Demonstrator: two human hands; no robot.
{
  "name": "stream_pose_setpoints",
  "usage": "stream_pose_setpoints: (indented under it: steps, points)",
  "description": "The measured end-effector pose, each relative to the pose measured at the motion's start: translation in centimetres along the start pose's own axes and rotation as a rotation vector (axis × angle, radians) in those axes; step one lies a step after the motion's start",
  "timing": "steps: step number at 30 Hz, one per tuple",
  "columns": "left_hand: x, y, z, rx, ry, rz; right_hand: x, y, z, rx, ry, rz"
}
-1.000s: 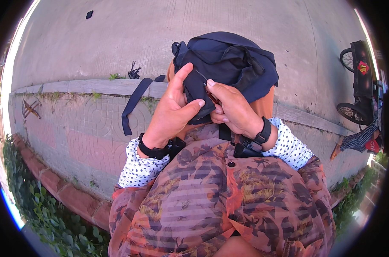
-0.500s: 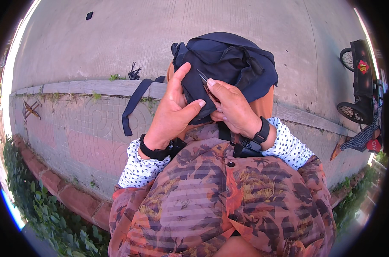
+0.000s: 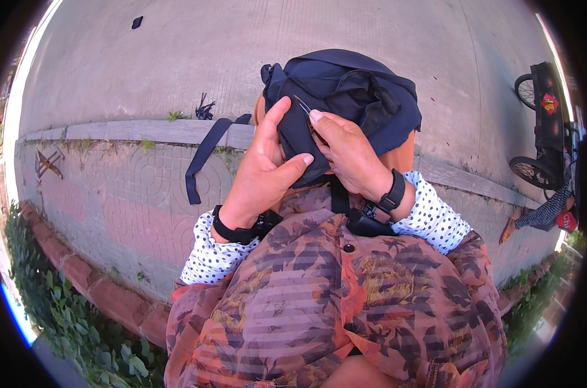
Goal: The person repairs a dark fabric bag by using shears to trim loose threads and then sewing the material with a needle. After finishing the stitches, the person uses the shears to cut the remaining thread.
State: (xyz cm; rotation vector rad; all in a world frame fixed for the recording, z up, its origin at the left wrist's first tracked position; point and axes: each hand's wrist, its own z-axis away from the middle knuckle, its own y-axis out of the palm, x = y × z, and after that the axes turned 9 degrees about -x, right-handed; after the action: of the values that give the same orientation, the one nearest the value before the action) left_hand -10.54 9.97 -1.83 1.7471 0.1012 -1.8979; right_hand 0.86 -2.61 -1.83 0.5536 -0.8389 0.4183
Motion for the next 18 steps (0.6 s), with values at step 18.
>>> stream_pose_setpoints:
  steps: [18]
  points:
    - [0.05,-0.62,0.09,-0.009,0.015,0.018,0.65,-0.23,0.56,0.039,0.152,-0.041]
